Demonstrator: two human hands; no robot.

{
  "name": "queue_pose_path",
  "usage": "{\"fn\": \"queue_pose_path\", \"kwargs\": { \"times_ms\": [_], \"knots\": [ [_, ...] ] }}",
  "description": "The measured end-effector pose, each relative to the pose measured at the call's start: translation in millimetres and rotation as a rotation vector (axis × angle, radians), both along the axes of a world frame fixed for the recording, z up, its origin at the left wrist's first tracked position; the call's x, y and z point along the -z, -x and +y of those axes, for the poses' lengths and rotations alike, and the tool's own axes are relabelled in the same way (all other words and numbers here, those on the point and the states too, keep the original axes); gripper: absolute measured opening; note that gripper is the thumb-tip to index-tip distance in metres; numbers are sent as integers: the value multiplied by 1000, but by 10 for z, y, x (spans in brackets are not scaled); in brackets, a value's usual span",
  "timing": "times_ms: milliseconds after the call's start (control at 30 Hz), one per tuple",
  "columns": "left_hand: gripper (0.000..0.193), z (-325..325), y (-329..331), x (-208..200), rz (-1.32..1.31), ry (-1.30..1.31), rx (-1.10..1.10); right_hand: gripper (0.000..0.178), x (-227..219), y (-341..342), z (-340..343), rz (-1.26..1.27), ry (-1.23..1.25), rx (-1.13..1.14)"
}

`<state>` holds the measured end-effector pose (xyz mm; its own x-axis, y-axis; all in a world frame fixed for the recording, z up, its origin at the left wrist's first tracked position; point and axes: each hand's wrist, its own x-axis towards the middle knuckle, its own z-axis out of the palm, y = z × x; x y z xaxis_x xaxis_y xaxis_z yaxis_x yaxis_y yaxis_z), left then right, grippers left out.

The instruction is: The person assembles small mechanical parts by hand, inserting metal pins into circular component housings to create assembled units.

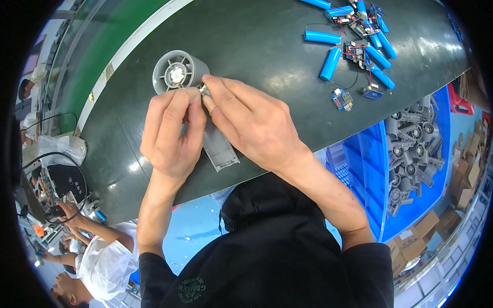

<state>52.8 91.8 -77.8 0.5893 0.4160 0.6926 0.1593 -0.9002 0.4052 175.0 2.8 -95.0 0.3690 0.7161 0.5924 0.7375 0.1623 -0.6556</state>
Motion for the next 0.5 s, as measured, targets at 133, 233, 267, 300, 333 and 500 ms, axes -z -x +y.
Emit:
{"fn": "queue_pose_path", "kwargs": {
  "times_ms": [133,233,267,300,333,500],
  "knots": [
    [29,1,1,-6,15,4,0,28,-3,9,2,-8,-2,2],
    [28,-8,-3,3,2,3,-3,29,14,4,-1,-15,-8,-1],
    [28,-11,3,0,8,2,-4,29,19,3,-4,-14,-8,1],
    [28,-13,6,-1,14,1,-4,29,22,4,-6,-15,-7,-4],
    [28,-13,4,3,15,1,-2,30,26,4,-9,-16,-6,-8],
    [29,-18,11,7,13,2,5,30,37,-6,-7,-22,-32,-4]
  ]
}}
